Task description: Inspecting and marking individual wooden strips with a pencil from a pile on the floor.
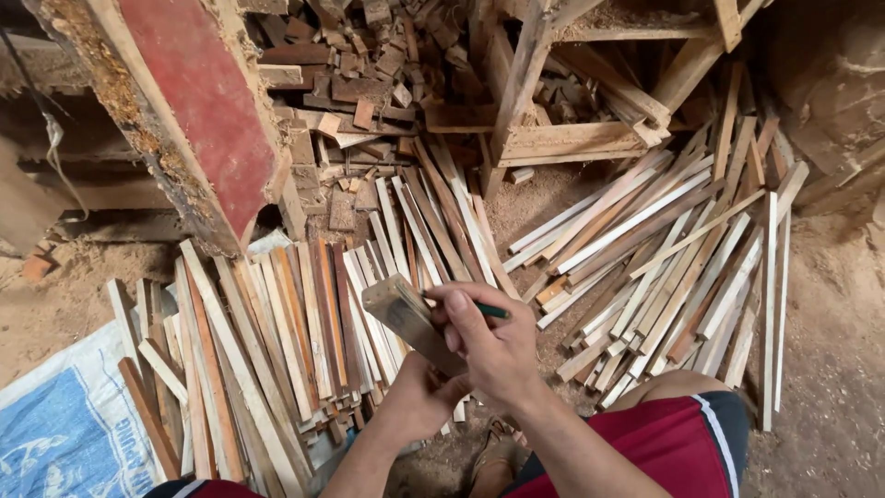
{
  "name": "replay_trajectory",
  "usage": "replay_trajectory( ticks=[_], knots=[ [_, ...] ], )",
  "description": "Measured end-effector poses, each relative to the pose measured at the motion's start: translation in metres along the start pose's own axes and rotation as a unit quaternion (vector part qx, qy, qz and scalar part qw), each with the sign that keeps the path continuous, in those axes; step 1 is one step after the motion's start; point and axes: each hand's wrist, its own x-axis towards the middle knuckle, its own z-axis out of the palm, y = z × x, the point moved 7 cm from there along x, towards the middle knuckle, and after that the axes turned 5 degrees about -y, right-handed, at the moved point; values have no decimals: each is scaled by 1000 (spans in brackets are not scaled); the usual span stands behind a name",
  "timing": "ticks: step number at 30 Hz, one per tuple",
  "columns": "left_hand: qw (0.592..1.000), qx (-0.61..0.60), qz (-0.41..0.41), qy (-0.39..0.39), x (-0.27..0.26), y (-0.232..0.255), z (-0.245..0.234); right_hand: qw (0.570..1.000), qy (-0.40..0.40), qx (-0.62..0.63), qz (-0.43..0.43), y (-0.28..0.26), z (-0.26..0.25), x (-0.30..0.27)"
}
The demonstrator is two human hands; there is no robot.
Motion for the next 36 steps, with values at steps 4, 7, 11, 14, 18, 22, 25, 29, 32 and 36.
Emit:
replay_trajectory(
  ticks=[4, 7, 11, 14, 18, 22, 25, 29, 32, 36],
  knots=[
    [1000, 16, 26, -4, -10, 10, -4, 996, 18, -48, -68, 11, -17, -23],
    [999, -4, 30, 14, -7, 1, -2, 985, 2, 65, -162, -9, -6, -25],
    [999, 33, 22, 1, -1, 3, -2, 994, -26, 68, -79, 4, -2, -12],
    [997, -26, 61, 26, 2, -6, -20, 998, -60, 32, 1, 36, -13, -27],
    [943, -87, 319, 39, -11, 13, -52, 984, -44, -82, 151, 81, -45, -59],
    [947, -85, 311, 1, -8, 19, -39, 985, -52, -121, 114, 51, -36, -45],
    [983, -98, 155, 15, 3, 3, -27, 997, -79, 14, -11, 22, -17, -30],
    [952, -82, 293, 3, -9, 22, -38, 997, -57, -1, 60, 59, -32, -43],
    [904, -101, 414, 27, -30, 32, -59, 984, -37, -72, 160, 94, -58, -63],
    [904, -107, 414, 23, -29, 36, -55, 987, -4, -83, 134, 76, -61, -60]
  ],
)
